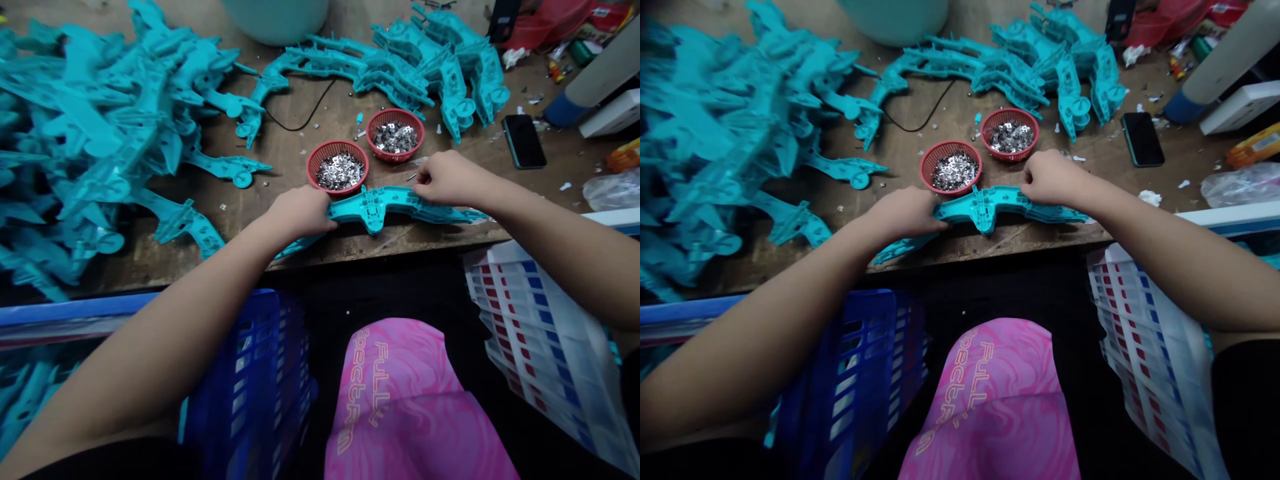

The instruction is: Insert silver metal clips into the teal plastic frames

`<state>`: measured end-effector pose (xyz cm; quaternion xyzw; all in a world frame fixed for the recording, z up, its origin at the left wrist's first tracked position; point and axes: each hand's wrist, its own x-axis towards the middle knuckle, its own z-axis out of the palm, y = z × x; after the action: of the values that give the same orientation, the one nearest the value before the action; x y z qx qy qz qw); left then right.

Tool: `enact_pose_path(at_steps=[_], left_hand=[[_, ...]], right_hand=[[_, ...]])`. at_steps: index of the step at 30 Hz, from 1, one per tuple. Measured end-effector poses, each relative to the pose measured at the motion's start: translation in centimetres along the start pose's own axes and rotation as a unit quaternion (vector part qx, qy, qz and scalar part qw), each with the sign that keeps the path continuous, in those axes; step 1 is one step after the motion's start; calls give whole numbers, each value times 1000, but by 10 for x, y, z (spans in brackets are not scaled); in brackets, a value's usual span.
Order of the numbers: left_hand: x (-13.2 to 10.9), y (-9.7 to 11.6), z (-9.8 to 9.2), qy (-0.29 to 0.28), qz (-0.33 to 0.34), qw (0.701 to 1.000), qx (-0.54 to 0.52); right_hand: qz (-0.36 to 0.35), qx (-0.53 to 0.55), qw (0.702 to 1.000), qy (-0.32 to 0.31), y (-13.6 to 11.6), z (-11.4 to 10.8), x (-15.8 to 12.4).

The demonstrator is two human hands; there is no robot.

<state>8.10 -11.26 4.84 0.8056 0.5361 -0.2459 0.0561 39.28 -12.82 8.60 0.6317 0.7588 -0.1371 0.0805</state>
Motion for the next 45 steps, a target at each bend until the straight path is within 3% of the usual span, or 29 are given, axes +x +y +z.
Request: enact_pose_path(at_steps=[7, 15, 20, 23, 26, 28, 32, 35, 41, 45], left_hand=[[-1, -2, -2, -17, 8, 1000, -16], [-4, -2, -11, -59, 20, 998, -18], [-14, -9, -11, -39, 20, 999, -10], [-17, -33, -23, 47, 17, 998, -39], [-1, -57, -38, 159, 9, 986, -57], [22, -63, -42, 182, 12, 982, -37], [77, -53, -35, 140, 56, 988, 27], [103, -42, -26, 109, 61, 990, 58], [112, -41, -24, 95, 73, 989, 92], [110, -40, -26, 80, 87, 988, 99]], right_hand=[[-55, -16, 998, -24, 11, 2, -2], [-68, -30, 997, -29, 7, 4, -3], [-122, -7, 992, -29, 17, 10, 1], [-126, -2, 992, -24, 19, 11, 4], [-125, -20, 992, -27, 15, 8, 2], [-127, -31, 991, -31, 10, 6, -1], [-133, -17, 990, -32, 7, 6, -4], [-147, 4, 989, -19, 10, 9, -3], [-158, -26, 986, -38, 10, 4, -3], [-156, 9, 987, -34, 8, 4, -2]])
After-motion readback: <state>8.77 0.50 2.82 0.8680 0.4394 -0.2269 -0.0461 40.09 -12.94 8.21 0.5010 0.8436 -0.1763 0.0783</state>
